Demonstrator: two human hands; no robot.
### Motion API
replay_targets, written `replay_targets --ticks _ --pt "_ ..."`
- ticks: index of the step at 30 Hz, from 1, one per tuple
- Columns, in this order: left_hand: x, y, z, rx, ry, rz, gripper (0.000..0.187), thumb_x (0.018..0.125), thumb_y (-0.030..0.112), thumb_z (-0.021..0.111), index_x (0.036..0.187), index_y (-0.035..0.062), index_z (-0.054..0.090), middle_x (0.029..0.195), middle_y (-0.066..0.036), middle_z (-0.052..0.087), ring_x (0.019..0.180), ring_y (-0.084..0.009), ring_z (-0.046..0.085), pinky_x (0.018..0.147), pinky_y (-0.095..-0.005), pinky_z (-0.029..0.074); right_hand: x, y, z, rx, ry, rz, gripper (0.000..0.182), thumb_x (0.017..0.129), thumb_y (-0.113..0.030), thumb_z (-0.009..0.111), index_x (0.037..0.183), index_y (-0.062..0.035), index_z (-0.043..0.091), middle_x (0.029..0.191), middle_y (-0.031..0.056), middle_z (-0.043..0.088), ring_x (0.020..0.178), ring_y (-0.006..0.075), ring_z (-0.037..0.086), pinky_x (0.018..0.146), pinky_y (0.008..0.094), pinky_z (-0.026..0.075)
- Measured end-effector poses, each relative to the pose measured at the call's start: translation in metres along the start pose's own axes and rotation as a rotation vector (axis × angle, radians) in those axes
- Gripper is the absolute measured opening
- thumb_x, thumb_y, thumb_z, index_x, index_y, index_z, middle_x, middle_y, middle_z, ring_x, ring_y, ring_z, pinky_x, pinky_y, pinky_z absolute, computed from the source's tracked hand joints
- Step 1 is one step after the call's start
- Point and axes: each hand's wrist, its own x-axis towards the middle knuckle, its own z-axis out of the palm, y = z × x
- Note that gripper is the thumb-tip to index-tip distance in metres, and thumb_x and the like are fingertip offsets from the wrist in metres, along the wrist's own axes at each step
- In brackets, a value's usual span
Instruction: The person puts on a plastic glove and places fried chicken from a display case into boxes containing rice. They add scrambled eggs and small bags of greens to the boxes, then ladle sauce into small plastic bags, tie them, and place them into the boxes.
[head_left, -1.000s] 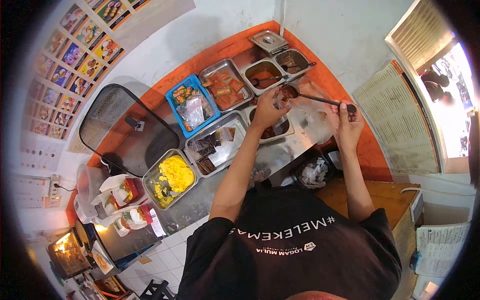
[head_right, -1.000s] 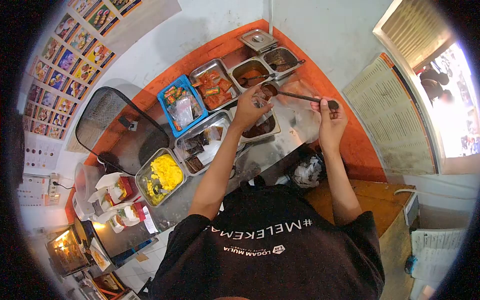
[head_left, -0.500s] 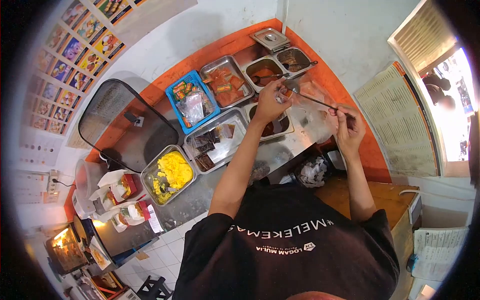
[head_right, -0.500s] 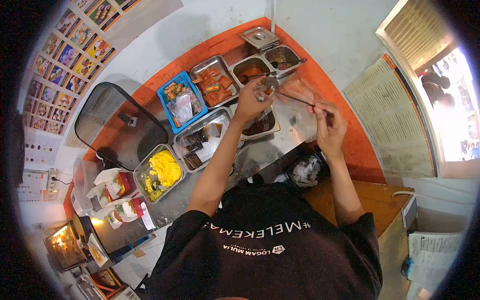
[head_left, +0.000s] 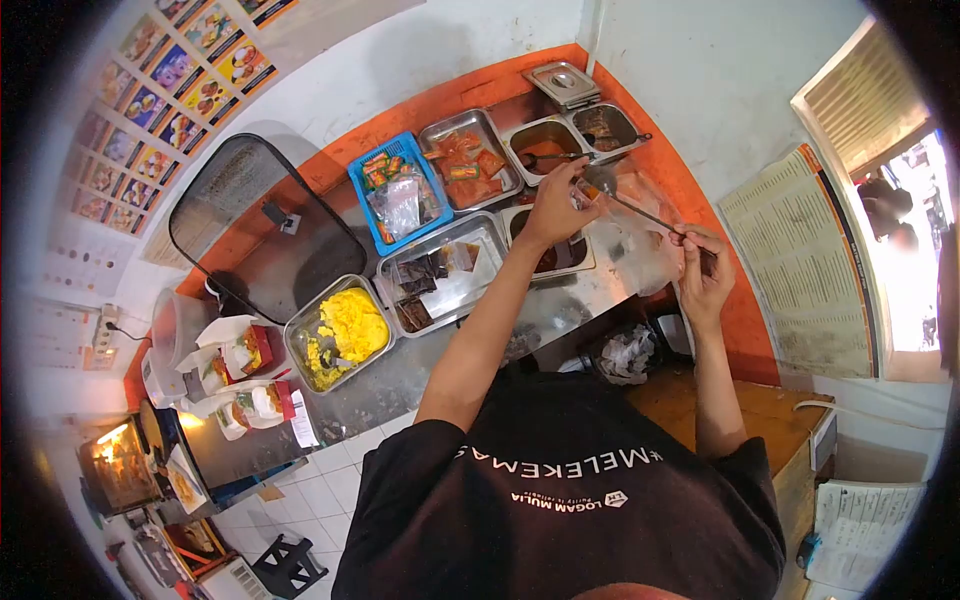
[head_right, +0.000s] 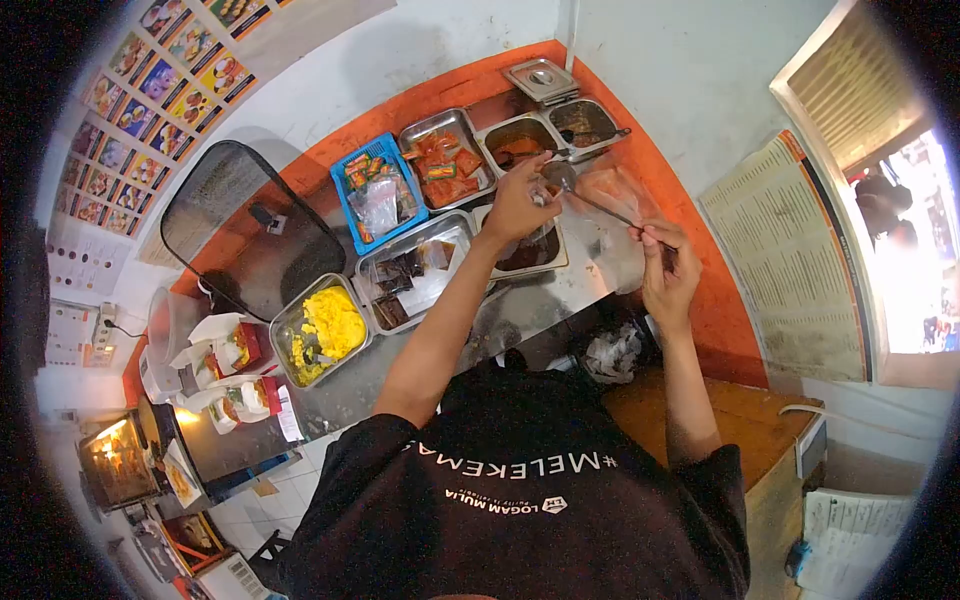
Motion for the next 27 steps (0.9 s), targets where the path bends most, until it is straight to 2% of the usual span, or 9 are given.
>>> replay_targets --ticks 3,9,12,13,20,22,23,25,27 --pt "-0.005 -0.005 0.0 0.137 -0.017 0.057 0.073 0.066 0.006 0.075 0.135 0.0002 0.05 0.119 -0.019 0.06 0.104 -0.0251 0.062 0.085 -0.0329 0.052 -0.015 0.013 0.001 0.027 0.098 0.08 0.007 0.096 0.002 0.055 0.102 0.0037 0.057 0.105 0.0169 0.064 0.092 0.0217 0.066 0.087 0.0334 0.053" --pt "-0.029 -0.027 0.01 0.042 0.059 0.007 0.064 0.07 0.009 0.07 0.131 0.0024 0.051 0.116 -0.018 0.059 0.105 -0.0322 0.06 0.091 -0.0404 0.048 -0.041 0.031 0.01 0.057 0.284 0.27 0.013 0.098 -0.008 0.055 0.105 0.0024 0.057 0.104 0.0144 0.065 0.091 0.0191 0.066 0.086 0.0319 0.053" --pt "-0.044 -0.058 0.007 0.273 0.152 0.207 0.083 0.068 0.005 0.066 0.145 0.0024 0.035 0.111 -0.017 0.057 0.095 -0.0298 0.059 0.083 -0.0367 0.051 -0.051 0.067 0.018 0.161 0.425 0.464 0.021 0.1 -0.016 0.055 0.106 0.0039 0.056 0.103 0.0122 0.064 0.092 0.0199 0.064 0.089 0.032 0.054" --pt "-0.048 -0.059 0.001 0.245 0.075 0.039 0.088 0.067 0.001 0.064 0.148 0.0026 0.03 0.105 -0.015 0.055 0.087 -0.0265 0.059 0.075 -0.0343 0.052 -0.053 0.083 0.022 0.187 0.378 0.502 0.021 0.1 -0.015 0.055 0.106 0.0045 0.056 0.103 0.013 0.063 0.092 0.0209 0.064 0.09 0.0325 0.054" --pt "-0.107 0.055 -0.073 -0.046 0.068 -0.089 0.09 0.072 -0.001 0.061 0.153 0.0064 0.021 0.11 -0.013 0.057 0.068 -0.0198 0.059 0.066 -0.0329 0.052 -0.075 0.159 0.058 0.041 -0.212 0.547 0.034 0.097 -0.017 0.06 0.121 0.0067 0.054 0.118 0.0188 0.059 0.103 0.0242 0.063 0.088 0.0325 0.053" --pt "-0.121 0.098 -0.095 -0.033 0.027 -0.078 0.088 0.073 -0.001 0.061 0.152 0.0058 0.022 0.112 -0.013 0.056 0.075 -0.0202 0.059 0.069 -0.0328 0.051 -0.064 0.109 0.068 -0.496 -0.491 -0.005 0.045 0.094 -0.014 0.065 0.131 0.0052 0.049 0.123 0.0167 0.057 0.11 0.022 0.059 0.093 0.0326 0.049" --pt "-0.129 0.114 -0.101 -0.043 -0.034 -0.076 0.087 0.075 -0.001 0.061 0.152 0.0052 0.023 0.115 -0.014 0.055 0.081 -0.0206 0.06 0.072 -0.0328 0.051 -0.056 0.083 0.075 -0.495 -0.506 -0.042 0.045 0.094 -0.014 0.065 0.131 0.0052 0.049 0.123 0.0167 0.057 0.11 0.022 0.059 0.093 0.0326 0.049" --pt "-0.141 0.129 -0.106 0.002 -0.03 0.019 0.085 0.076 -0.001 0.062 0.152 0.0051 0.023 0.118 -0.014 0.054 0.09 -0.0222 0.06 0.077 -0.0333 0.051 -0.048 0.029 0.098 0.167 -0.731 0.381 0.061 0.089 -0.012 0.071 0.141 0.0019 0.042 0.126 0.0131 0.056 0.117 0.0201 0.054 0.097 0.0315 0.046" --pt "-0.157 0.147 -0.117 0.066 -0.044 0.106 0.083 0.078 0.0 0.063 0.151 0.0051 0.024 0.122 -0.015 0.053 0.098 -0.0238 0.059 0.082 -0.0338 0.05 -0.054 -0.015 0.124 0.368 -0.756 0.437 0.054 0.087 -0.009 0.072 0.135 0.0011 0.049 0.118 0.0113 0.059 0.109 0.018 0.057 0.092 0.0295 0.046"
